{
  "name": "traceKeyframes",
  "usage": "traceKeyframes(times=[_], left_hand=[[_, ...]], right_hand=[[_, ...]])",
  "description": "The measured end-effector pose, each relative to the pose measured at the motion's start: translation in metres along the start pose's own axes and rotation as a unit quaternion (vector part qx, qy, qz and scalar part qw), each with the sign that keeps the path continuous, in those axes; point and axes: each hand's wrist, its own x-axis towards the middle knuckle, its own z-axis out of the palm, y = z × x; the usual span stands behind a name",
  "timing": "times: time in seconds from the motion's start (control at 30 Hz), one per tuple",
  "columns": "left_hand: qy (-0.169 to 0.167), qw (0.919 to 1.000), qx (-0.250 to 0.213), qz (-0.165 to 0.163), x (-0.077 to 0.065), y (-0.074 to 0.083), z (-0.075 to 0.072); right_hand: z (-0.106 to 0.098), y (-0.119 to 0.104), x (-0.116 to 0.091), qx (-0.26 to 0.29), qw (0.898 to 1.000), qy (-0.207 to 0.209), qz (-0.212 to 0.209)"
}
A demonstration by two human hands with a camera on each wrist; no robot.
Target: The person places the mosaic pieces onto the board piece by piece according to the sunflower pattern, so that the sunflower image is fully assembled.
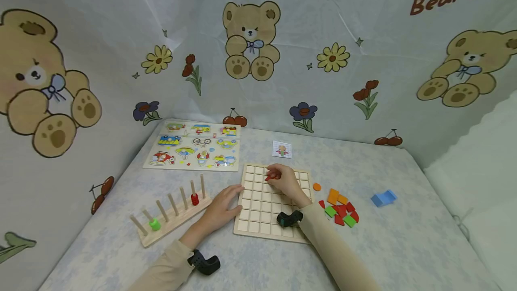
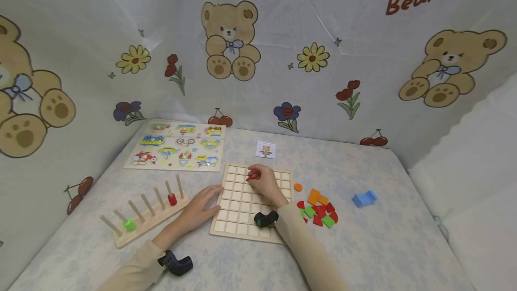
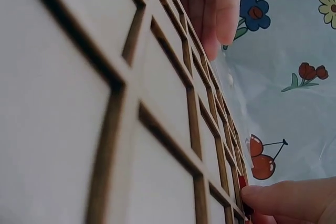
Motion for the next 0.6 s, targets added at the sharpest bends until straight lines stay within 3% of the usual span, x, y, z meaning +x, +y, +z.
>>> traceKeyframes(times=[0.33,0.6], left_hand=[[-0.007,0.9999,-0.006,-0.014,0.002,0.003,-0.001],[0.003,0.9999,0.002,-0.011,-0.001,-0.002,0.003]], right_hand=[[-0.005,-0.002,-0.002,0.013,1.000,0.005,0.006],[-0.031,0.009,-0.017,-0.019,0.998,0.060,-0.021]])
